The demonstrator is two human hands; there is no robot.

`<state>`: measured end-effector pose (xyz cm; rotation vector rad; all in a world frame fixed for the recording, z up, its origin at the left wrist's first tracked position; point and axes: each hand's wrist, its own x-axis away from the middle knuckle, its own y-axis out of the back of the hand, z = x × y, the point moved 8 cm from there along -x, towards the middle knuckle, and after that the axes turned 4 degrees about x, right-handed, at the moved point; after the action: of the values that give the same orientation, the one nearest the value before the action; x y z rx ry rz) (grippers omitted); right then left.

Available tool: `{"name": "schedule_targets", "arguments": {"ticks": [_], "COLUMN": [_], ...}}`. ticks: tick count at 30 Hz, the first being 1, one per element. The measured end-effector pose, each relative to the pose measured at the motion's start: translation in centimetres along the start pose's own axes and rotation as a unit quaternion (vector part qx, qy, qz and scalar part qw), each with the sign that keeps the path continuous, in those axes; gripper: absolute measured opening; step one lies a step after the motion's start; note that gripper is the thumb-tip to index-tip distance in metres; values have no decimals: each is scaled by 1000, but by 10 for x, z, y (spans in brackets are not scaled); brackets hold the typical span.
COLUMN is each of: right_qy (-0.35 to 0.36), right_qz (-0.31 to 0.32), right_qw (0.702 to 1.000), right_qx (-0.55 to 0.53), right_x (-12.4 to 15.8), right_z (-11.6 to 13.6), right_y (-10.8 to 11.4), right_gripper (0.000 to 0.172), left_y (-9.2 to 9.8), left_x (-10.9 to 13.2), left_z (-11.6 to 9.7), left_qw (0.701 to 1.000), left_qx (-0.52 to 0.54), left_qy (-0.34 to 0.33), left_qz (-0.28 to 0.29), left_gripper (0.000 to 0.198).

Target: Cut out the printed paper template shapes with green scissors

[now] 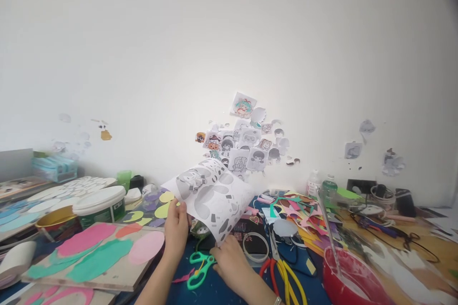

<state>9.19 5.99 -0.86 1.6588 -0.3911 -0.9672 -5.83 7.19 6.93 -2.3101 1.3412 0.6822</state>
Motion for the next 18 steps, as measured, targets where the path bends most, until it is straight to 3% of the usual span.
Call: {"name": "schedule_targets", "arguments": {"ticks": [4, 9, 14, 18], "right_qy": [9, -13, -72, -65], "right_qz": [-38, -90, -133, -187], "right_qw": [999, 996, 988, 968], "right_qx": [22, 15, -45, -152], "right_x": [0, 8, 17, 24], "right_z": [-3, -10, -16, -16], "right_y": [-1, 21, 47, 52], "right_gripper": [16, 19, 23, 30], "left_y": [0, -3, -16, -27], "left_x": [1, 2, 12, 22], "left_z": [-4, -1, 6, 6], "left_qw": [999, 999, 997, 998], "left_qx": [-32, 36, 69, 42], "left_qy": [-19, 13, 40, 45], "left_qz": [1, -13, -7, 18], "left_gripper": [37, 46, 45, 45]}}
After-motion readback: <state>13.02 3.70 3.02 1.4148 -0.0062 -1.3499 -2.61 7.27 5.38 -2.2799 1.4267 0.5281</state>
